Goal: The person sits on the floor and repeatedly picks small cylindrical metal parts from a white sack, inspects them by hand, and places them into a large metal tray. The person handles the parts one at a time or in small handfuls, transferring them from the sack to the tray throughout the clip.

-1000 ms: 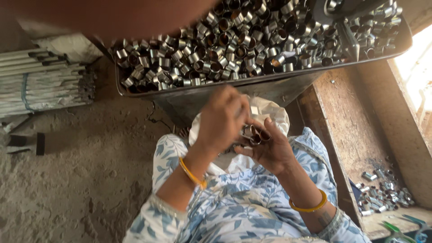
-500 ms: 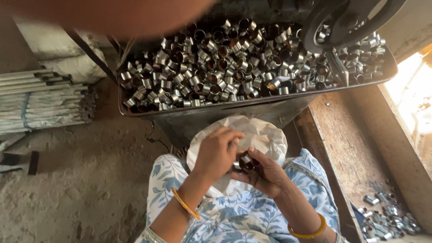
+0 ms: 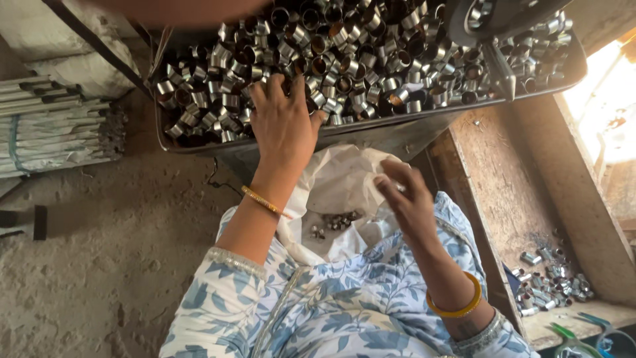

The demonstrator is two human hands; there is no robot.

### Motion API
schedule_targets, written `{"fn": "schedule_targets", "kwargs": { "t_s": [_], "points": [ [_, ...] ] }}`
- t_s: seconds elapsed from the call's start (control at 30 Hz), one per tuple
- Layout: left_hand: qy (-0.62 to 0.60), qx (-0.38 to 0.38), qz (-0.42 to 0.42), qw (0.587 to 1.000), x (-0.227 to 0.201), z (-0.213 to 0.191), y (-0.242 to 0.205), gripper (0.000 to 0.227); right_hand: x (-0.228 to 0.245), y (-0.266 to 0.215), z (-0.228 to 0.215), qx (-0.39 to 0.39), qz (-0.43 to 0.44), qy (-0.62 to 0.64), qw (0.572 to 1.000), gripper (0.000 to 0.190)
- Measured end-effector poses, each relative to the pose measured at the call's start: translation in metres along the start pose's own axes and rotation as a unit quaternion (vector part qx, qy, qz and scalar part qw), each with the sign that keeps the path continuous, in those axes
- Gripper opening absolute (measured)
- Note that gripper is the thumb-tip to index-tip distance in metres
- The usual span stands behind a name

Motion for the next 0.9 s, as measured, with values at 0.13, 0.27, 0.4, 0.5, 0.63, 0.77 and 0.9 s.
{"fn": "schedule_targets", "kwargs": {
  "t_s": [0.13, 0.27, 0.4, 0.5, 0.63, 0.77, 0.9],
  "points": [
    [-0.002, 0.000, 0.028, 1.000, 0.009, 0.016, 0.013, 0.063, 0.046, 0.030, -0.031, -0.077, -0.076, -0.079, 0.991, 0.035],
    [-0.028, 0.000, 0.039, 0.999, 0.017, 0.019, 0.015, 0.061, 0.090, 0.076, -0.040, -0.111, -0.205, -0.336, 0.913, 0.037],
    [0.004, 0.004, 0.018, 1.000, 0.011, 0.020, 0.012, 0.061, 0.098, 0.117, -0.018, -0.048, -0.246, -0.488, 0.836, 0.044],
    [0.011, 0.005, -0.009, 1.000, 0.012, 0.020, 0.016, 0.066, 0.094, 0.127, 0.000, 0.025, -0.218, -0.448, 0.867, 0.055],
    [-0.018, -0.009, -0.022, 1.000, 0.019, 0.024, 0.013, 0.055, 0.101, 0.136, 0.003, 0.028, -0.211, -0.491, 0.845, 0.053],
    [-0.086, -0.082, -0.038, 0.992, 0.037, 0.022, 0.012, 0.037, 0.087, 0.158, -0.008, 0.005, -0.136, -0.504, 0.853, 0.034],
    [-0.180, -0.183, -0.019, 0.966, 0.048, 0.014, 0.008, 0.021, 0.067, 0.180, -0.032, -0.088, -0.256, -0.448, 0.852, 0.026]
  ]
}}
Point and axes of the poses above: each hand's wrist, its own y-axis towards the middle knuckle, its own z-axis out of the palm, x = y × z, the point moved 6 cm from there along y, towards the middle knuckle
